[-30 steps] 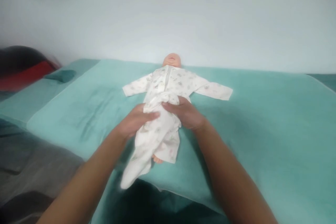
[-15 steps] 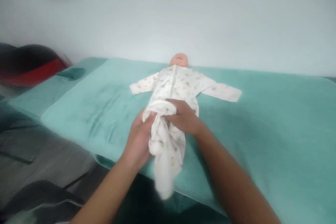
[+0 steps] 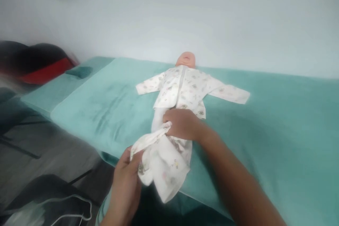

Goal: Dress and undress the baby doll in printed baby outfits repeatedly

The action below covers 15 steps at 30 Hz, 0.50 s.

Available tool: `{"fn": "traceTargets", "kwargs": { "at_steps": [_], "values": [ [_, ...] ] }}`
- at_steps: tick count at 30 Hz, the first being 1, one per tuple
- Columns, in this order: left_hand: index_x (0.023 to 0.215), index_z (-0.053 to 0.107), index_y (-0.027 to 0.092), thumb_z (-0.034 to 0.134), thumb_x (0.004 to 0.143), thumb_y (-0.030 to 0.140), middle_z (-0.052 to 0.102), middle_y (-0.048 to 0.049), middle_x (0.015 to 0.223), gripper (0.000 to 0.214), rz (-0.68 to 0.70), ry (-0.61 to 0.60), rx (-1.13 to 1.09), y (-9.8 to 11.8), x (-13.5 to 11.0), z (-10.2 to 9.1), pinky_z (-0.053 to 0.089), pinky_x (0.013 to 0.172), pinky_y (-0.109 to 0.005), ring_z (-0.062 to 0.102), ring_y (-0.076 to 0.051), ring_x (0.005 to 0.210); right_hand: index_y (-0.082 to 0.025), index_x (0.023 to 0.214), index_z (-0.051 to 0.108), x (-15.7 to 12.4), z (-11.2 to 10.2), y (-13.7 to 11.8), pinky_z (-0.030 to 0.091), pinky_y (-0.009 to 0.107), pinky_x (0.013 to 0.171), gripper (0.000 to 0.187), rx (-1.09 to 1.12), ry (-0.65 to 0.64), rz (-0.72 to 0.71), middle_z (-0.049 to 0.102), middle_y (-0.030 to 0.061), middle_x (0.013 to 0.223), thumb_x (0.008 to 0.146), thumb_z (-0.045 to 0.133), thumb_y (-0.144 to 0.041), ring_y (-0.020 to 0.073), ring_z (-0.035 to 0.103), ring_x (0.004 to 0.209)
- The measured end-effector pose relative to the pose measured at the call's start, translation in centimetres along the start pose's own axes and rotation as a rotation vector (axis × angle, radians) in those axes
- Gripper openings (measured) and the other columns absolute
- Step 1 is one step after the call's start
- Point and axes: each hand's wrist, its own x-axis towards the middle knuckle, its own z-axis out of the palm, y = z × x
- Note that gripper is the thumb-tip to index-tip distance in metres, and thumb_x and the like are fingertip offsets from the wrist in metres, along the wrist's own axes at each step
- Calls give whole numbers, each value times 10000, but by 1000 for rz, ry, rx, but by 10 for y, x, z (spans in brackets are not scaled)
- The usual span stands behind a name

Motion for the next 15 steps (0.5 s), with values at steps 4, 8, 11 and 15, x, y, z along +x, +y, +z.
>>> {"fn": "traceTargets", "kwargs": {
  "at_steps": [4, 8, 11, 15],
  "values": [
    [988, 687, 223, 691, 797, 360, 683, 4, 841, 236, 75, -15, 285, 4, 3, -4, 456, 704, -250, 584, -162, 761, -204, 678, 493, -1, 3, -2, 316, 299, 646, 173, -130, -17, -76, 605, 31, 759, 837, 561, -204, 184, 524, 774],
    [941, 673, 215, 631, 857, 388, 652, 2, 833, 197, 97, -57, 401, 12, 0, 0, 437, 717, -253, 561, -167, 782, -206, 635, 459, -1, 7, 1, 326, 304, 678, 223, -156, 5, -126, 567, 33, 694, 837, 546, -165, 186, 503, 764],
    [1022, 661, 203, 654, 843, 427, 676, -19, 894, 286, 39, -145, 298, 10, 5, -1, 450, 716, -265, 592, -184, 816, -203, 695, 526, -2, 6, 3, 341, 295, 687, 131, -47, 45, -71, 609, 33, 764, 810, 548, -144, 187, 531, 806],
    [1054, 643, 196, 662, 836, 427, 686, -26, 917, 319, 94, -219, 184, 2, 26, 1, 464, 728, -267, 604, -181, 829, -212, 828, 613, -3, 1, 5, 372, 298, 737, 118, 125, 64, 7, 660, 22, 873, 773, 545, -133, 190, 573, 851]
  ]
}}
